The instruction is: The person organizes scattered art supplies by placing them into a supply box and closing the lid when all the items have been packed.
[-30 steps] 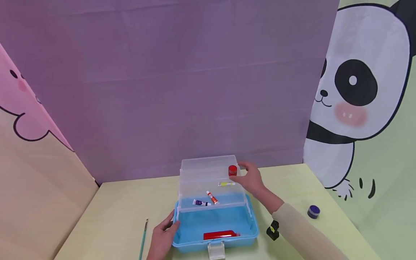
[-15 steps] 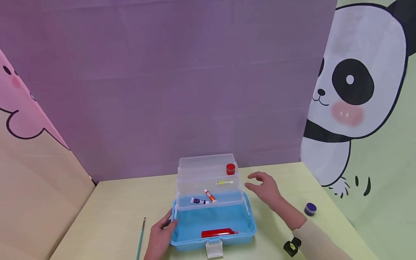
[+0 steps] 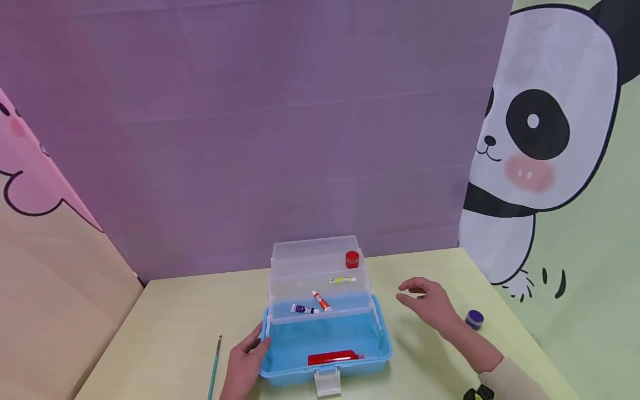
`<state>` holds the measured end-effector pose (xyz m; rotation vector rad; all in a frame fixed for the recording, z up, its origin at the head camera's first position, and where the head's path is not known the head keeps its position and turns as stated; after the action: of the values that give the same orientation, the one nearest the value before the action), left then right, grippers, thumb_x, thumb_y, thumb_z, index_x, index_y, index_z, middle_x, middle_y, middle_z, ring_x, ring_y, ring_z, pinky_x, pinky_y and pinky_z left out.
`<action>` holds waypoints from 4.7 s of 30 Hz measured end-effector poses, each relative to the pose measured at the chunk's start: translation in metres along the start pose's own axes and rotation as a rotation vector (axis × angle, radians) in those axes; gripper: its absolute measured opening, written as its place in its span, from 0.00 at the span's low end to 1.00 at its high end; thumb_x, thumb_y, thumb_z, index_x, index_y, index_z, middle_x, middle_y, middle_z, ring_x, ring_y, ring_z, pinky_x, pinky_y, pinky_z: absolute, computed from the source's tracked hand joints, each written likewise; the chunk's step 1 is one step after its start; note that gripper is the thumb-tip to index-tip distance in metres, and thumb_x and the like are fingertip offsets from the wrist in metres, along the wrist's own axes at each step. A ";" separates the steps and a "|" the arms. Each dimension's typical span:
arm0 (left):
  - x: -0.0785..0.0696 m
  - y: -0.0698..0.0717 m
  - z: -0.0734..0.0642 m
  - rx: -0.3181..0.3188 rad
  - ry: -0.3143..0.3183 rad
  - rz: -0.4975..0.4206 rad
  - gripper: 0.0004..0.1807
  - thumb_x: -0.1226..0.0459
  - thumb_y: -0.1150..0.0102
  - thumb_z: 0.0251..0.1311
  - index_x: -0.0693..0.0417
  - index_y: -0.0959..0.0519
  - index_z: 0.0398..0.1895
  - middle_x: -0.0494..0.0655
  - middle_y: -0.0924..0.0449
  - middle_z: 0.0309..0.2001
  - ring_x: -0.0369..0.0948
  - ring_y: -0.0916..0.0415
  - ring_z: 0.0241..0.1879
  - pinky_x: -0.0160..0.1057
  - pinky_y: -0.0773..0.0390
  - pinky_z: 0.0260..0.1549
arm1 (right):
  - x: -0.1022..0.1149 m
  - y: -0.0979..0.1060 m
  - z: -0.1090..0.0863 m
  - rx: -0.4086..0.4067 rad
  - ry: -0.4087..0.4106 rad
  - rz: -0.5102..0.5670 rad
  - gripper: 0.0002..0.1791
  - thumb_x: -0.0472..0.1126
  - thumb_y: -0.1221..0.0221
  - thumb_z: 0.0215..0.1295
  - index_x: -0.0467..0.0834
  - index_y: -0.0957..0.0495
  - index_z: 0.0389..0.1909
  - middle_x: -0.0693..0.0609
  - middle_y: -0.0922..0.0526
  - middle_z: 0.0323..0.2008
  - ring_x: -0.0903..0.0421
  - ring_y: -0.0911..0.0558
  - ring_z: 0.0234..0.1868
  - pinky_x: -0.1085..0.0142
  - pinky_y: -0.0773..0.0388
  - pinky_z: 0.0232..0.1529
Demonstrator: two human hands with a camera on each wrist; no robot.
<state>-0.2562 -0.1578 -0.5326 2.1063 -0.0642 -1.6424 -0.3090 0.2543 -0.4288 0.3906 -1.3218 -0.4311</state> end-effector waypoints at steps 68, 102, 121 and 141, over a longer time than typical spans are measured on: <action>-0.003 0.001 -0.004 -0.013 -0.016 -0.061 0.29 0.56 0.43 0.67 0.53 0.33 0.69 0.65 0.33 0.64 0.61 0.32 0.60 0.57 0.29 0.54 | -0.125 0.107 -0.065 -0.025 -0.362 -0.135 0.38 0.50 0.35 0.61 0.27 0.34 0.61 0.26 0.34 0.62 0.30 0.34 0.60 0.48 0.30 0.54; -0.004 0.002 -0.006 -0.024 -0.039 -0.076 0.28 0.56 0.43 0.66 0.54 0.31 0.68 0.65 0.27 0.60 0.57 0.28 0.55 0.57 0.27 0.53 | -0.149 0.101 -0.047 -0.006 -0.461 -0.196 0.42 0.57 0.32 0.56 0.26 0.31 0.57 0.25 0.29 0.54 0.31 0.29 0.53 0.44 0.27 0.49; -0.005 0.004 -0.007 -0.033 -0.037 -0.062 0.29 0.55 0.43 0.66 0.56 0.31 0.67 0.65 0.27 0.60 0.58 0.28 0.56 0.58 0.27 0.54 | -0.147 0.098 -0.046 -0.050 -0.413 -0.249 0.38 0.58 0.34 0.57 0.27 0.27 0.52 0.28 0.25 0.50 0.34 0.25 0.48 0.45 0.28 0.46; -0.003 0.001 -0.006 -0.026 -0.018 -0.072 0.28 0.55 0.43 0.67 0.57 0.31 0.67 0.66 0.30 0.62 0.61 0.31 0.60 0.59 0.30 0.55 | -0.143 0.093 -0.038 -0.098 -0.376 -0.295 0.40 0.63 0.34 0.54 0.30 0.23 0.50 0.31 0.22 0.48 0.38 0.24 0.47 0.57 0.26 0.36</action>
<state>-0.2511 -0.1561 -0.5287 2.0969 0.0275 -1.6941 -0.2916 0.4084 -0.5087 0.4386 -1.6054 -0.8449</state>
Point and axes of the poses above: each hand's wrist, its own z-axis towards the middle knuckle, its own y-axis out of the back of the hand, x = y × z, the point moved 8 cm from there along z, towards the middle knuckle
